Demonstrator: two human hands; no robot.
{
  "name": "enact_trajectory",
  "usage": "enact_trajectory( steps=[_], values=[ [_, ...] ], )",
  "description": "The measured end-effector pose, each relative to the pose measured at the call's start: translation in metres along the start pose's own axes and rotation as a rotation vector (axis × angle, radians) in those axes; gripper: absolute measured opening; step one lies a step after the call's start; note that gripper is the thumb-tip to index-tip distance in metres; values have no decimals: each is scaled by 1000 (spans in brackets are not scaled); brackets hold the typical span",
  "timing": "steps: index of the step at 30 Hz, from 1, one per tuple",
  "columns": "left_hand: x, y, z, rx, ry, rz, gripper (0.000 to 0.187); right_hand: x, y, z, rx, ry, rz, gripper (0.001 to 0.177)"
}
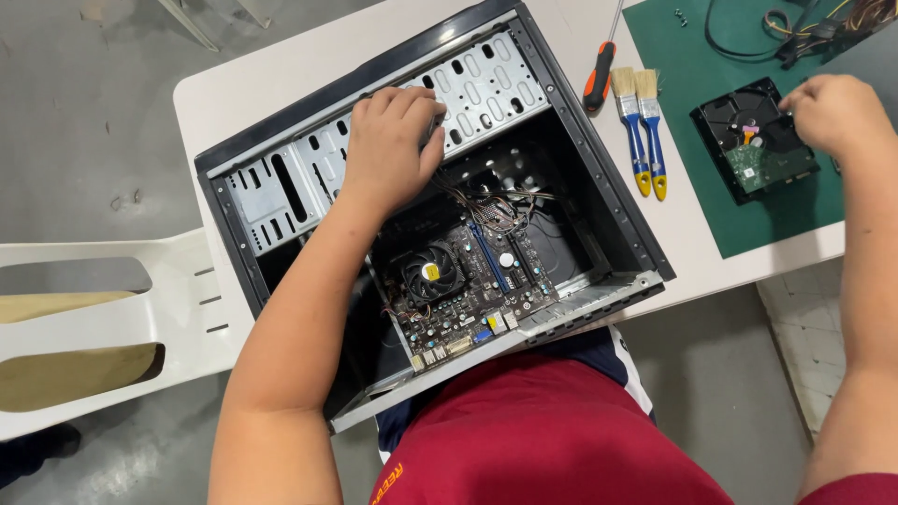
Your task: Removing internal components including the hard drive and RAM modules from a desktop computer case using a screwdriver.
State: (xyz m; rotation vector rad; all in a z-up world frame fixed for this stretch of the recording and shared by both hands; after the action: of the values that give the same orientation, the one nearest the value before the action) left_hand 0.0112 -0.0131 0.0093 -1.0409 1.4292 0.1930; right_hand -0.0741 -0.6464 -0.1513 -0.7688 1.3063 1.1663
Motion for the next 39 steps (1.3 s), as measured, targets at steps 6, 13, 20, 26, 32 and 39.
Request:
enact_trajectory(
  steps=[6, 13, 20, 26, 32, 39],
  values=[
    [-1, -2, 0, -7, -4, -2, 20, 9, -27, 14, -36, -235, -269, 33],
    [-3, -5, -3, -16, 11, 5, 18, 21, -58, 6, 146, -409, -288, 31],
    [-4, -8, -4, -9, 21, -8, 17, -18, -39, 41, 237, -1047, -125, 28],
    [-6, -11, -12, 2, 41, 1, 17, -35, -31, 83, 111, -944, -62, 26],
    [26, -33, -90, -519, 1338, 74, 23, -134, 97, 285, -405, -998, -228, 30],
    [74, -62, -139, -1147, 2328, 252, 43, -134, 149, 373, -1082, -379, -751, 21]
  ],
)
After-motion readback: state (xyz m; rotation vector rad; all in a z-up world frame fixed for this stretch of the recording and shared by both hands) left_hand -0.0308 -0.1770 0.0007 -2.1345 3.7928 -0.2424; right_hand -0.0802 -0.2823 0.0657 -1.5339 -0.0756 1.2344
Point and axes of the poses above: each hand's wrist, its own y-axis away from the middle knuckle, its own x-axis out of the palm, z = x × y, the point moved 2 cm from there along -y, towards the middle knuckle, and after that the axes turned 5 degrees about -x, right-handed, at the moved point
